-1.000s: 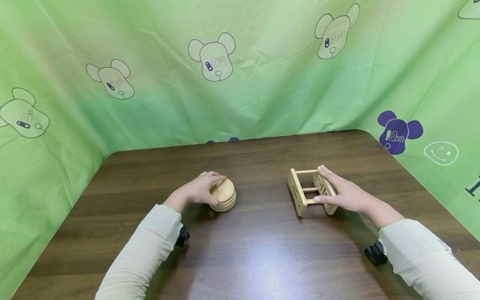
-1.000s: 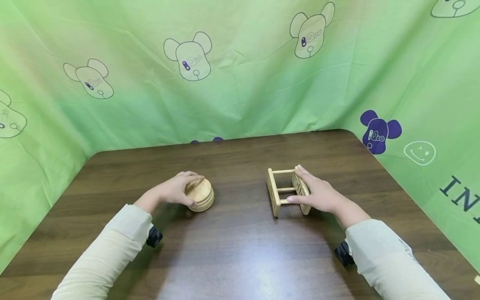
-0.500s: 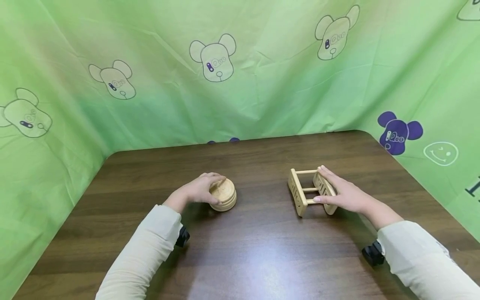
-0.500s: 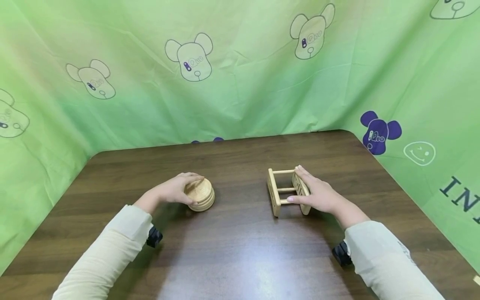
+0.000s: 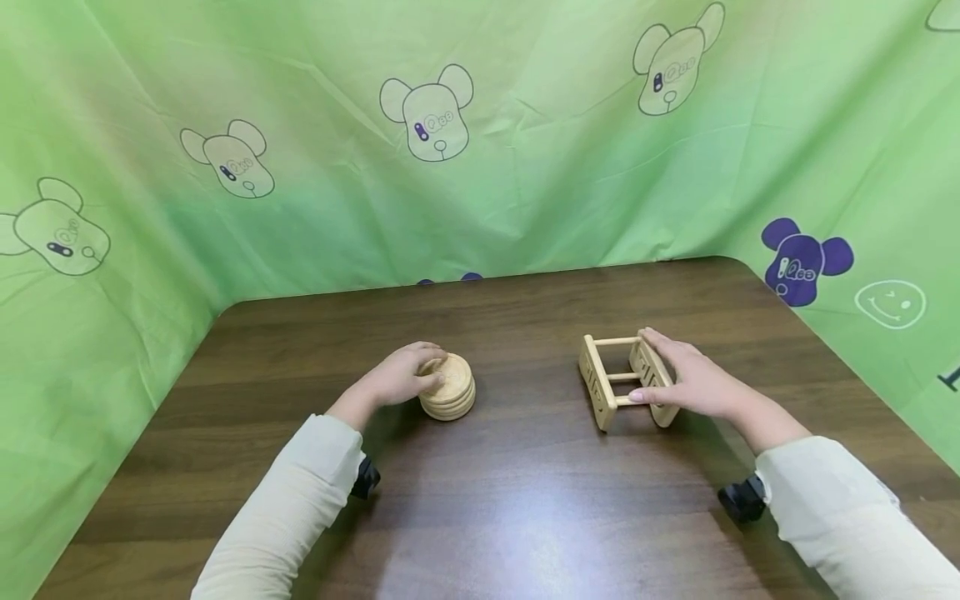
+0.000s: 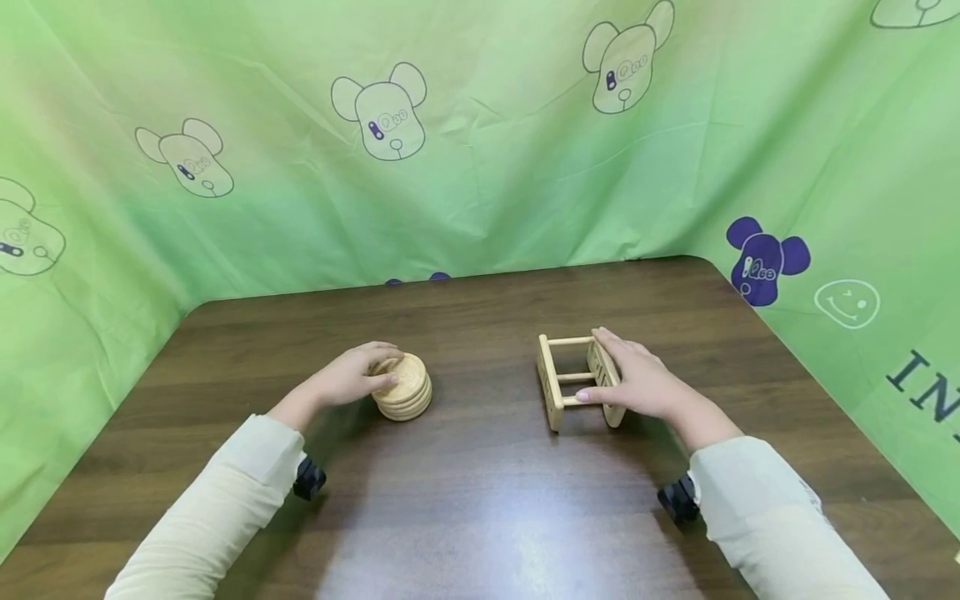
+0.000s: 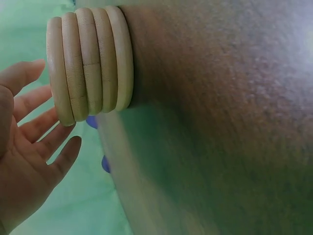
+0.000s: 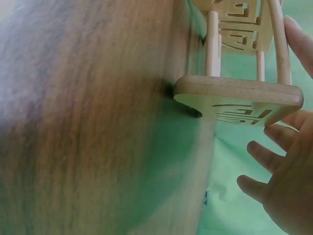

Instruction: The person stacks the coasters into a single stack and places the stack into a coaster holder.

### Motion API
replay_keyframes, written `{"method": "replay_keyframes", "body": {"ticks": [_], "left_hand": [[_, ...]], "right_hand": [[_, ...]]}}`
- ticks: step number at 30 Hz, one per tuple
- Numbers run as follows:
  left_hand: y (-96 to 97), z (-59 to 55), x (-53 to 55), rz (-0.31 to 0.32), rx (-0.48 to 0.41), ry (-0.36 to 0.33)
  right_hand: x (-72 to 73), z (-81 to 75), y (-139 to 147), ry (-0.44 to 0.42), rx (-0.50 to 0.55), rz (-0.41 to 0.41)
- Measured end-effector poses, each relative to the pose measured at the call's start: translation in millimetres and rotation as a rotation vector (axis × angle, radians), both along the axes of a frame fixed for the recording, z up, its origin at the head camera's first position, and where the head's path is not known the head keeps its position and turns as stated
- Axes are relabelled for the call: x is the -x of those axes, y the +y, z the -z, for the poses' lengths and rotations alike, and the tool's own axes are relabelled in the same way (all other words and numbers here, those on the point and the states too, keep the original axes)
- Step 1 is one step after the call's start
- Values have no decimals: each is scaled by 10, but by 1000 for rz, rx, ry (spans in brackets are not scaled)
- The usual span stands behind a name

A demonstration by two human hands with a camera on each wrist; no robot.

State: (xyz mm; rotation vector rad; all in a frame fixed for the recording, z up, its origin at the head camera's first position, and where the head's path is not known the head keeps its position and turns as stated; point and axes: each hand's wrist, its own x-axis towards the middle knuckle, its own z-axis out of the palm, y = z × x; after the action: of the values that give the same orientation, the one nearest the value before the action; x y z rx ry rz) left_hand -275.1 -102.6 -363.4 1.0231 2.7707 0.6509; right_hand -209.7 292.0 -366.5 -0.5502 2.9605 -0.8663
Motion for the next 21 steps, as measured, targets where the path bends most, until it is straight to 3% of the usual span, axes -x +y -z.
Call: {"method": "replay_keyframes", "body": {"ticks": [7, 13, 21], "left_hand": [[-22, 47, -25, -67, -55, -1], [-9, 52, -49, -159, -93, -43], [3, 73, -59, -246, -192, -132]], "right_hand": [[-20, -94, -47, -8, 60, 38], [-73, -199, -228, 55, 155, 90], [-160, -296, -545, 144, 278, 53]]}}
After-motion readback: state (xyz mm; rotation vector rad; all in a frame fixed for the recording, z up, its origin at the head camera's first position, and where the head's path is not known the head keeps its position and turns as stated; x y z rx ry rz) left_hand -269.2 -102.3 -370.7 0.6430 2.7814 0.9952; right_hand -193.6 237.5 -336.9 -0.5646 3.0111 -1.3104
